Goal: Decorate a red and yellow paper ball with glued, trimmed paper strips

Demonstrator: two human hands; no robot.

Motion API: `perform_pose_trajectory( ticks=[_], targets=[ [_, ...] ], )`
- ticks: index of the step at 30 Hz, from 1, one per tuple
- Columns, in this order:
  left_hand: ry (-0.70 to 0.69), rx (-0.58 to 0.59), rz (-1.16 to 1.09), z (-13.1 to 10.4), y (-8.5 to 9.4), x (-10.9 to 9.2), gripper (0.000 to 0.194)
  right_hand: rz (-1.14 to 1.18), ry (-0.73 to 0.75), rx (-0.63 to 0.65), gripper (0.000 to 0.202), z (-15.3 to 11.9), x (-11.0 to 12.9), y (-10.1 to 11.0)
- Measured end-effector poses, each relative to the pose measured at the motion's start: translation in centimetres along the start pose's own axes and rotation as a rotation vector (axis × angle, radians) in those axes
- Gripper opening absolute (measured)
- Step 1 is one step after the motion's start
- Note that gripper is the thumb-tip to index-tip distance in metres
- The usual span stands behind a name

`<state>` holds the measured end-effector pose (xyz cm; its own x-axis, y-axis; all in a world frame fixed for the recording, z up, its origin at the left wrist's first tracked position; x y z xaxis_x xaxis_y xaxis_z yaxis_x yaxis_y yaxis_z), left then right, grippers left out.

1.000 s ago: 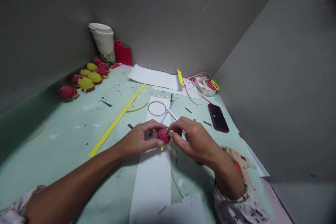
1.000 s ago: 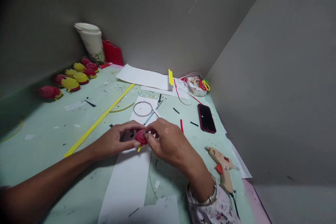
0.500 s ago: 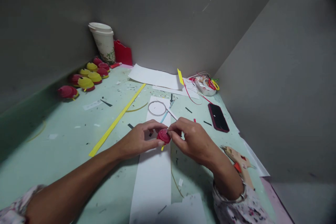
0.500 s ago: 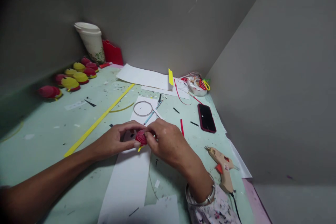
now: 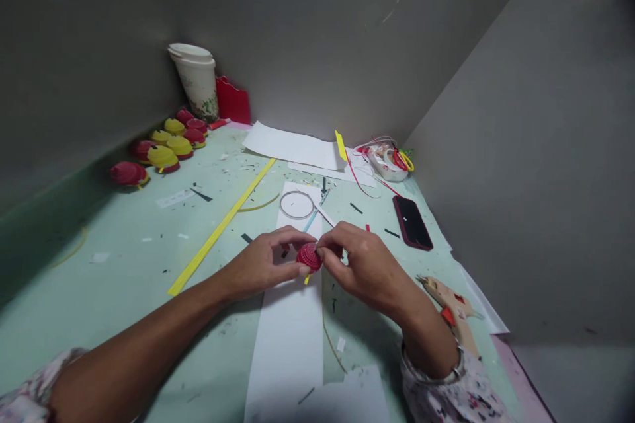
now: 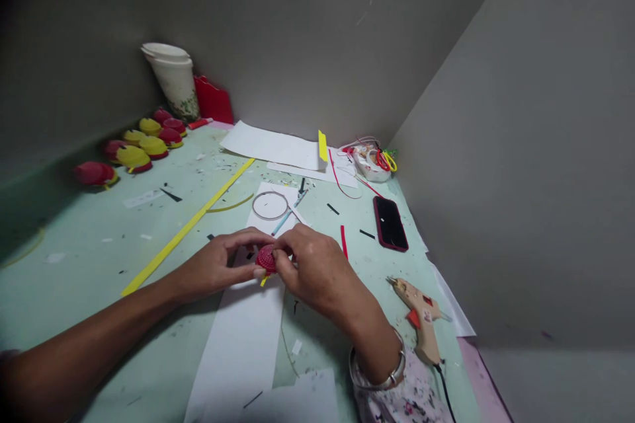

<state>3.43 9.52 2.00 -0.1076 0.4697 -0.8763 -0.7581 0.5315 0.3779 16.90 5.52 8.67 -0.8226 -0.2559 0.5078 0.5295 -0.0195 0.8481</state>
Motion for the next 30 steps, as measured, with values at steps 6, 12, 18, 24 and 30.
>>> perform_pose_trajectory(
  ticks=[6,12,18,24,30],
  targets=[
    [0.015,-0.007,0.021,0.1,0.1,0.0,0.037,0.007,0.006,-0.026,0.015,0.0,-0.2,1.0],
    [0.006,-0.014,-0.011,0.1,0.1,0.0,0.037,0.017,0.019,-0.021,0.013,-0.1,0.0,0.3],
    [0.009,-0.014,-0.006,0.1,0.1,-0.3,0.037,0.012,0.017,-0.016,0.013,0.1,0.2,-0.1],
    [0.001,-0.019,-0.01,0.1,0.1,-0.2,0.036,-0.019,0.005,-0.021,0.012,0.2,0.1,-0.2],
    [0.0,-0.018,-0.012,0.2,0.1,-0.1,0.036,-0.018,-0.006,-0.023,0.011,0.3,0.2,-0.3]
  ],
)
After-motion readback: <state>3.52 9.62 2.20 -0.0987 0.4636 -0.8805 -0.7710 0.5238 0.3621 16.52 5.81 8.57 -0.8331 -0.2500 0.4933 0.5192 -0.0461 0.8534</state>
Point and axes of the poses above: each hand's wrist, its own z-axis towards the middle knuckle, its own y-axis out of the back of the hand, x = y × z, the point moved 7 cm from there along z, towards the middle knuckle, and after that the axes turned 12 degrees about -y, right-handed, at the moved point
